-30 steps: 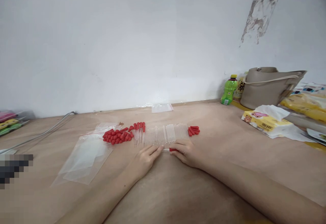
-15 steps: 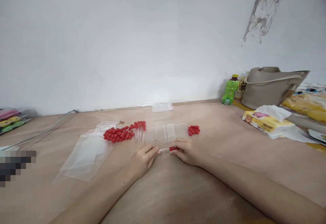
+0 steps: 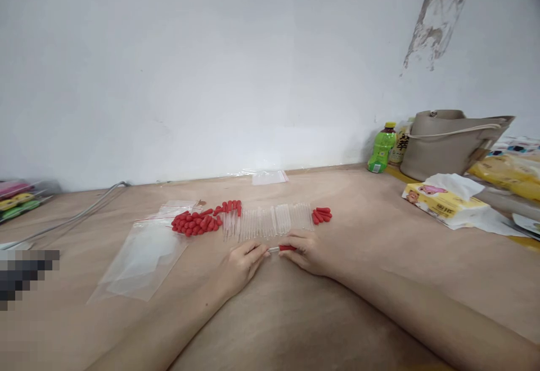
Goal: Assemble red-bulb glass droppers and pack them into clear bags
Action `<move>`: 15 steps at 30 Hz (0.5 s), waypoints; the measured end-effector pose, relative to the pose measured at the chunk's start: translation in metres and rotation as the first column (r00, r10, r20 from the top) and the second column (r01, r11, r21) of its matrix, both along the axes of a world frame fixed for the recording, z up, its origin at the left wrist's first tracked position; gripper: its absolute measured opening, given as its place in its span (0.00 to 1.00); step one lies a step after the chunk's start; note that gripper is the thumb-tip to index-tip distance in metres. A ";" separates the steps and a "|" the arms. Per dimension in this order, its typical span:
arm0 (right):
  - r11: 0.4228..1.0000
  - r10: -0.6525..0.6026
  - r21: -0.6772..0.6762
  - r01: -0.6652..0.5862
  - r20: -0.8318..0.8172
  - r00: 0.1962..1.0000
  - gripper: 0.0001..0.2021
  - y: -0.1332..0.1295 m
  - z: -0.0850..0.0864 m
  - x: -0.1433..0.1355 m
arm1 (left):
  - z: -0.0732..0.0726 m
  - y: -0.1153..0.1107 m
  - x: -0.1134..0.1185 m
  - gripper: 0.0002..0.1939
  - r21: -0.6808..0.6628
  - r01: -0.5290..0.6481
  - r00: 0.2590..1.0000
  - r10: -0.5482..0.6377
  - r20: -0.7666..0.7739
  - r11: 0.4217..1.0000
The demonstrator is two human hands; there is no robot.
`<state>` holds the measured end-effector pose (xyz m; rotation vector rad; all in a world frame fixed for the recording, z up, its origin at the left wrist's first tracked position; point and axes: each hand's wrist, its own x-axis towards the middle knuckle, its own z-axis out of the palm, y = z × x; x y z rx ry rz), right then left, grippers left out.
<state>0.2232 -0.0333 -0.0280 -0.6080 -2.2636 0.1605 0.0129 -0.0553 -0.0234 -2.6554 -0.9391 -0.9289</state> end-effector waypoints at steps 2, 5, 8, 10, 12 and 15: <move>0.999 -0.018 0.029 0.019 -0.050 0.999 0.09 -0.001 0.002 0.000 | 0.001 0.001 0.000 0.10 0.002 -0.010 1.000 0.010 0.020 1.000; 0.988 -0.126 0.067 0.138 -0.161 0.979 0.13 0.001 0.007 0.007 | 0.005 0.004 -0.007 0.13 -0.016 -0.070 0.994 0.071 0.080 0.997; 0.930 -0.311 0.105 0.351 -0.283 0.907 0.12 0.014 0.009 0.029 | 0.012 0.011 -0.022 0.15 0.005 -0.228 0.952 0.222 0.208 0.974; 0.865 -0.427 0.108 0.490 -0.352 0.833 0.10 0.029 0.008 0.049 | 0.016 0.019 -0.035 0.14 0.039 -0.355 0.891 0.325 0.318 0.934; 0.781 -0.546 0.096 0.617 -0.374 0.750 0.10 0.044 0.004 0.069 | 0.019 0.028 -0.045 0.12 0.077 -0.430 0.842 0.369 0.393 0.899; 0.646 -0.708 -0.001 0.763 -0.373 0.600 0.10 0.059 -0.001 0.089 | 0.019 0.041 -0.052 0.10 0.157 -0.425 0.854 0.338 0.395 0.891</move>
